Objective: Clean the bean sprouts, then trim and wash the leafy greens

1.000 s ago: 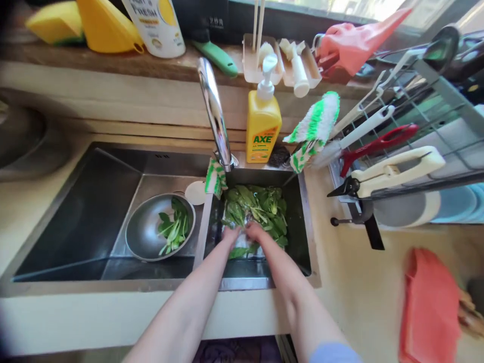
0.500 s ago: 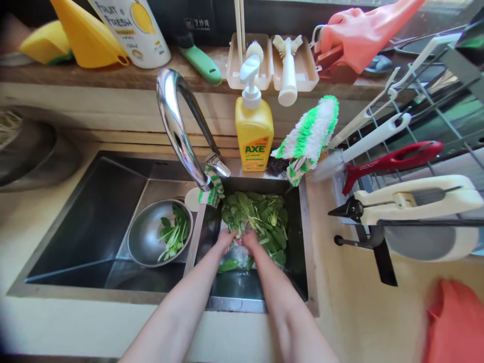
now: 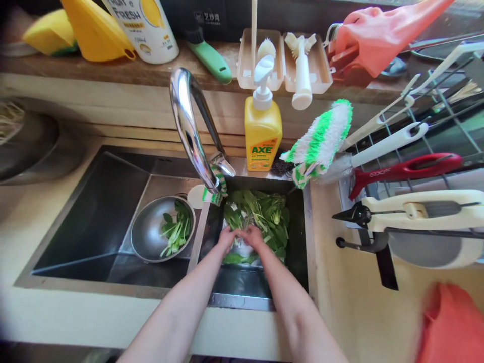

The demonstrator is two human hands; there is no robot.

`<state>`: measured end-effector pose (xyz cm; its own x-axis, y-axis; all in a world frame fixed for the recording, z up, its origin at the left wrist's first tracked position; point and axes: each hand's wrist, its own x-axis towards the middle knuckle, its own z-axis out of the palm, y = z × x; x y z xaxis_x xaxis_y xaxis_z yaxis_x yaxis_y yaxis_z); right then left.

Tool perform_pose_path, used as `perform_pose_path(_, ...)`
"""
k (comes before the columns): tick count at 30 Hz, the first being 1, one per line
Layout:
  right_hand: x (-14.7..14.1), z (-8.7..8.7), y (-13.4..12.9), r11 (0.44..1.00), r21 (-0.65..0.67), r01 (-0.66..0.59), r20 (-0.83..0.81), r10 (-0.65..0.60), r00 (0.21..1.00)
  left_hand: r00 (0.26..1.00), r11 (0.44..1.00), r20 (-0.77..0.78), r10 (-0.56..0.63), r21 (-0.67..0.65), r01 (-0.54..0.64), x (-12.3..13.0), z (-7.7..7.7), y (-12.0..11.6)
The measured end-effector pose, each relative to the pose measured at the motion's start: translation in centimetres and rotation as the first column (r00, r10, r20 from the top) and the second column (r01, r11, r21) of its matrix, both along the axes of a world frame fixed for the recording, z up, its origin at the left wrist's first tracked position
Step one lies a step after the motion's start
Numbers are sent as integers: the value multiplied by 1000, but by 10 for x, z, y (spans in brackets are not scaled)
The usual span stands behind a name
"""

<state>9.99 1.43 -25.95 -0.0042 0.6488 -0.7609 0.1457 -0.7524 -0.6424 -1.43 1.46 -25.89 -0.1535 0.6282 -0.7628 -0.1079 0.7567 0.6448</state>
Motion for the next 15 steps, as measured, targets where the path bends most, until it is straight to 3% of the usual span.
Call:
perform_pose_path(9, -4, -12, 1, 986, -95, 138, 9, -138, 990, 986, 987, -54, 161, 15, -160, 17, 1, -1)
perform_pose_path(15, -7, -2, 7, 952, -156, 265, -108, -283, 953, 964, 963, 14, 267, -25, -267, 20, 2, 5)
